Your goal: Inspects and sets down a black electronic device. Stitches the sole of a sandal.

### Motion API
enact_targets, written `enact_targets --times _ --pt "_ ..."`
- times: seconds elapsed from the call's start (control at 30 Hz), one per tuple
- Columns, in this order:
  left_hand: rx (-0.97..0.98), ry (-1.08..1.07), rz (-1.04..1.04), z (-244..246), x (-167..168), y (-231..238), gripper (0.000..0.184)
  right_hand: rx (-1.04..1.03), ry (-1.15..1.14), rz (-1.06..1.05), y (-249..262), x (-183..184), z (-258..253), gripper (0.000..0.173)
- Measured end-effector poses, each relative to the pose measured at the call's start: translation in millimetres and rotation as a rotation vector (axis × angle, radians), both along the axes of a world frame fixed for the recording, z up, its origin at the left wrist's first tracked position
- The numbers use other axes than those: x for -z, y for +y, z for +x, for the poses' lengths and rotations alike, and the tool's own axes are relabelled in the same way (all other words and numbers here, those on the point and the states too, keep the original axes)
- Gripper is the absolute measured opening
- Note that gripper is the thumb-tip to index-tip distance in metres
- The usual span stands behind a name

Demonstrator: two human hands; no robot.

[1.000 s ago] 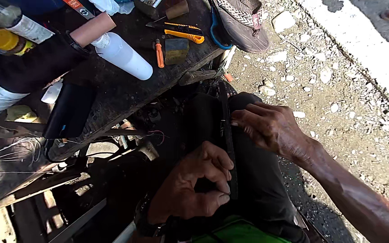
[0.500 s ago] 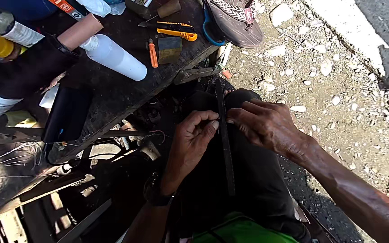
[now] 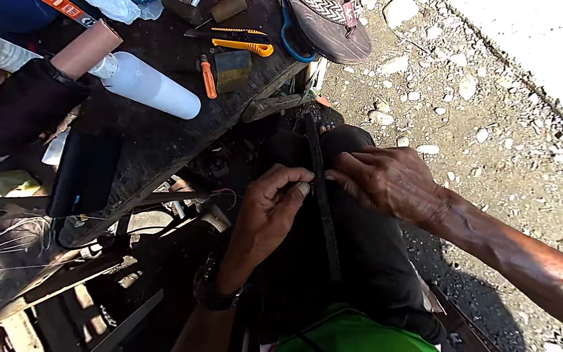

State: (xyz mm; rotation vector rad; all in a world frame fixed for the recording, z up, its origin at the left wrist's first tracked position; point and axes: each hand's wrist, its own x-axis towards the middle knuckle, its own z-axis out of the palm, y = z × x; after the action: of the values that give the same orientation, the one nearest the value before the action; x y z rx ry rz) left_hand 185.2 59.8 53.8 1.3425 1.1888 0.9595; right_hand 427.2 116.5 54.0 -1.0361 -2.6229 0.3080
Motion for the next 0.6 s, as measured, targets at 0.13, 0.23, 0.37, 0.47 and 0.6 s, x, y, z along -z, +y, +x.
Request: enact_targets --times 0.13,0.23,0.37,0.47,0.6 --pt "-0.031 0.068 0.065 8 -4 1 0.017 0.188 0.003 -0.061 -11 5 34 0.042" --pt "-0.012 0.127 0.06 3 -5 1 0.017 0.429 -0.081 -0.088 -23 11 80 0.047" --pt "0.092 0.214 -0.061 -6 -13 0 0.019 0.551 -0.038 -0.177 -36 14 96 0.048" --pt "0.141 0.037 -0.106 -25 -21 -5 0.016 0.416 0.214 -0.506 -46 18 80 0.049" --pt "0.114 0.032 -0.135 -55 -21 -21 0.015 0.221 0.72 -0.761 -56 16 58 0.034"
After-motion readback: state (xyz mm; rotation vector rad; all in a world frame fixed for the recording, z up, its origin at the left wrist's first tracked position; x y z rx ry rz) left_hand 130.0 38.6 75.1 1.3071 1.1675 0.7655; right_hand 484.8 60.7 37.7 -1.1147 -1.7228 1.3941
